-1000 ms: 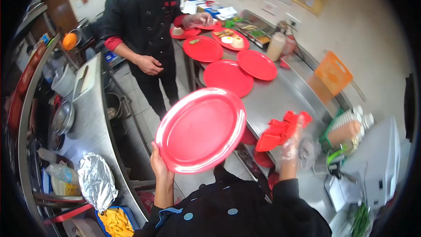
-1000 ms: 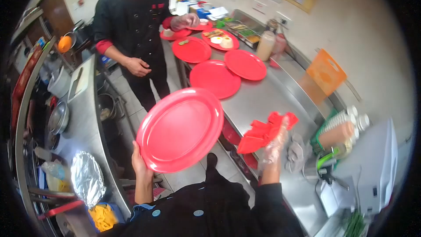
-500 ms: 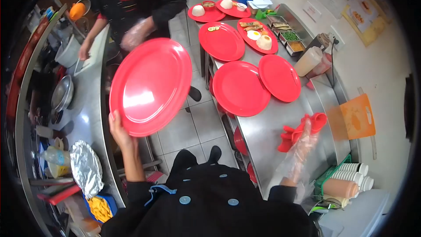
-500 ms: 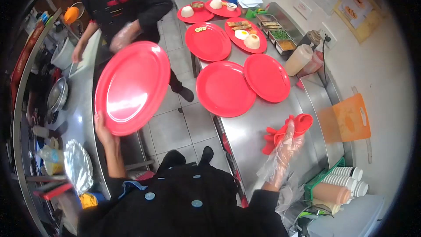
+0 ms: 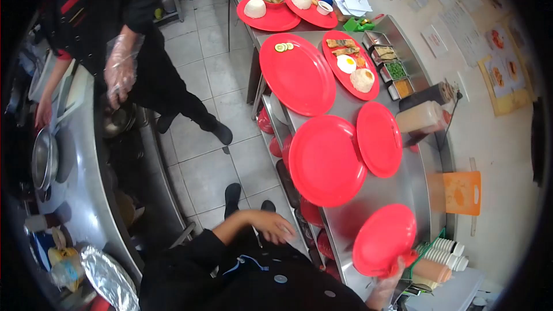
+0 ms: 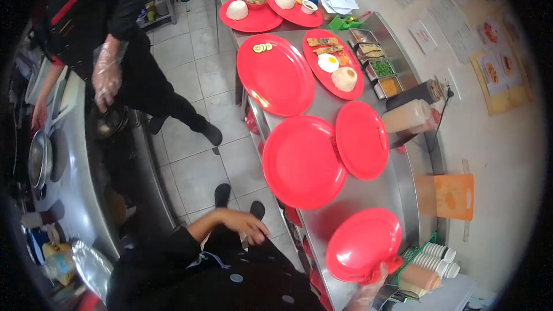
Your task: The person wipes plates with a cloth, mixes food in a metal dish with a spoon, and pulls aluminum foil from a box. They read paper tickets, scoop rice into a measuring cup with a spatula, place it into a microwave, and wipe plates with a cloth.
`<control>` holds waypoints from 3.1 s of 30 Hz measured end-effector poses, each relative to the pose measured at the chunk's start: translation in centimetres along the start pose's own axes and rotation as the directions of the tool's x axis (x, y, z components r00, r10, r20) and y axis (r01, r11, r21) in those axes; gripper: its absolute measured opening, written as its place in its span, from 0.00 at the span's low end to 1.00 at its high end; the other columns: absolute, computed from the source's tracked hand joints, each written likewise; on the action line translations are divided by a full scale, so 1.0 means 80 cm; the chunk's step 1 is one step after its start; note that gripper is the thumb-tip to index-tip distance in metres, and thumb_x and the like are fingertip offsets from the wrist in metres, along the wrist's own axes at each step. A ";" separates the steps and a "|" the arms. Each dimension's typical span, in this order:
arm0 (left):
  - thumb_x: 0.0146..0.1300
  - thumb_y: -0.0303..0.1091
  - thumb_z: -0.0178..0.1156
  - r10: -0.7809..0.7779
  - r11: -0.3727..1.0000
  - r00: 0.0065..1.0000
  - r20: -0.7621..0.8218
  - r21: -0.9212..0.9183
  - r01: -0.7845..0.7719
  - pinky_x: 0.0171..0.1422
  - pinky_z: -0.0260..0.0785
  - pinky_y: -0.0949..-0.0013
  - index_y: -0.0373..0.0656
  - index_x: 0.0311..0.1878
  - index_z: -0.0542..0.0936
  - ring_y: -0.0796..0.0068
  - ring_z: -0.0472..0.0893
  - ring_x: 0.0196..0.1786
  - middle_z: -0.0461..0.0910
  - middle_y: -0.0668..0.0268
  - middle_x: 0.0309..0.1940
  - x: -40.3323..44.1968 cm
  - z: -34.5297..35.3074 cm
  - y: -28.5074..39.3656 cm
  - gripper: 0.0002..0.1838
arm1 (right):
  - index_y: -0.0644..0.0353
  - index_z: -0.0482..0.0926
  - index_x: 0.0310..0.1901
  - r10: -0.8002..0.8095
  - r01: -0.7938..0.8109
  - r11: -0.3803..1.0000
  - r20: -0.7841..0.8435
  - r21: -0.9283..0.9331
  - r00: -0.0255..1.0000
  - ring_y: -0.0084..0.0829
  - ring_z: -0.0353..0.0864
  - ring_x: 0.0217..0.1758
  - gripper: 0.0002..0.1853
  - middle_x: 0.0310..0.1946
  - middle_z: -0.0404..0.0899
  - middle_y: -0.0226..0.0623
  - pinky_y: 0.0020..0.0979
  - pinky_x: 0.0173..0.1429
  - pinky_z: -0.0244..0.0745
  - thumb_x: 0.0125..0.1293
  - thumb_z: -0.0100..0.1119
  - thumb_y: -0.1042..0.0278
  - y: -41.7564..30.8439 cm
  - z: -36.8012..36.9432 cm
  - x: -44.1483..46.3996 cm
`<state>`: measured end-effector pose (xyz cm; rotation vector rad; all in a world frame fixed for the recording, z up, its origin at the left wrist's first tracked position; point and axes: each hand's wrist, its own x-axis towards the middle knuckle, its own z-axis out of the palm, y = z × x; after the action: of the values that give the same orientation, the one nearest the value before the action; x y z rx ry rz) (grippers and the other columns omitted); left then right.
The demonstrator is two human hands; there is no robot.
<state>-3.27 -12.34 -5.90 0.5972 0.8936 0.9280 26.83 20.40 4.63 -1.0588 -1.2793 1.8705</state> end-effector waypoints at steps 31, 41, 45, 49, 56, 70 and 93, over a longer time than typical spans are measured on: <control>0.51 0.31 0.56 -0.182 0.588 0.190 -0.965 -0.262 -0.766 0.31 0.74 0.68 0.43 0.44 0.74 0.70 0.77 0.27 0.76 0.67 0.28 0.136 -0.517 -0.200 0.15 | 0.60 0.66 0.58 0.126 -0.190 0.969 -0.350 -0.158 0.928 0.35 0.72 0.53 0.29 0.50 0.73 0.41 0.37 0.57 0.69 0.52 0.62 0.69 0.077 0.151 -0.010; 0.60 0.22 0.45 0.292 0.542 -0.163 -0.942 0.303 -0.783 0.43 0.75 0.65 0.37 0.61 0.64 0.65 0.77 0.46 0.73 0.56 0.51 -0.167 -0.240 -0.145 0.24 | 0.61 0.67 0.58 -0.233 0.206 0.968 -0.217 -0.142 0.948 0.33 0.73 0.52 0.31 0.51 0.73 0.39 0.34 0.57 0.69 0.50 0.65 0.73 -0.025 0.149 -0.058; 0.60 0.43 0.53 0.258 0.530 0.122 -0.958 0.034 -0.848 0.62 0.61 0.54 0.43 0.62 0.67 0.55 0.69 0.60 0.69 0.56 0.58 -0.277 -0.008 0.004 0.27 | 0.61 0.67 0.58 -0.546 0.517 0.819 -0.062 -0.250 0.835 0.32 0.74 0.52 0.32 0.51 0.74 0.38 0.33 0.57 0.69 0.50 0.66 0.74 -0.073 0.181 -0.098; 0.67 0.44 0.49 0.589 0.630 0.253 -0.767 0.240 -0.738 0.65 0.61 0.58 0.36 0.64 0.61 0.62 0.67 0.63 0.64 0.55 0.62 -0.189 0.092 0.131 0.29 | 0.63 0.63 0.62 -0.599 0.649 0.654 0.259 -0.388 0.758 0.30 0.71 0.55 0.37 0.55 0.69 0.38 0.31 0.59 0.68 0.48 0.68 0.74 -0.112 0.280 -0.143; 0.68 0.39 0.45 0.819 0.465 0.414 -0.396 0.036 -0.885 0.59 0.65 0.66 0.35 0.61 0.64 0.69 0.74 0.54 0.72 0.60 0.53 -0.012 0.222 0.222 0.23 | 0.58 0.62 0.61 -0.725 0.667 -0.127 0.528 -0.734 0.442 0.40 0.69 0.58 0.32 0.55 0.69 0.45 0.41 0.60 0.67 0.58 0.58 0.53 -0.079 0.302 -0.134; 0.67 0.35 0.50 0.840 0.391 0.537 0.077 0.600 -0.698 0.58 0.63 0.73 0.34 0.66 0.59 0.73 0.75 0.53 0.72 0.54 0.57 -0.029 0.285 0.246 0.27 | 0.58 0.57 0.64 -0.705 0.699 0.701 -0.007 0.141 0.709 0.34 0.71 0.57 0.33 0.55 0.70 0.38 0.38 0.60 0.68 0.60 0.58 0.60 -0.132 0.159 -0.073; 0.65 0.57 0.46 0.527 0.847 0.847 -0.065 -0.040 -0.530 0.62 0.62 0.66 0.35 0.64 0.61 0.67 0.71 0.59 0.69 0.59 0.58 0.003 0.136 0.277 0.36 | 0.60 0.72 0.51 -0.689 0.675 0.715 -0.015 -0.182 0.725 0.34 0.78 0.44 0.23 0.45 0.78 0.37 0.35 0.51 0.75 0.54 0.67 0.67 -0.144 0.156 -0.128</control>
<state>-3.22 -2.05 16.55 0.7943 0.7530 1.4703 21.44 10.16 20.82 -0.5887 -1.5281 1.1509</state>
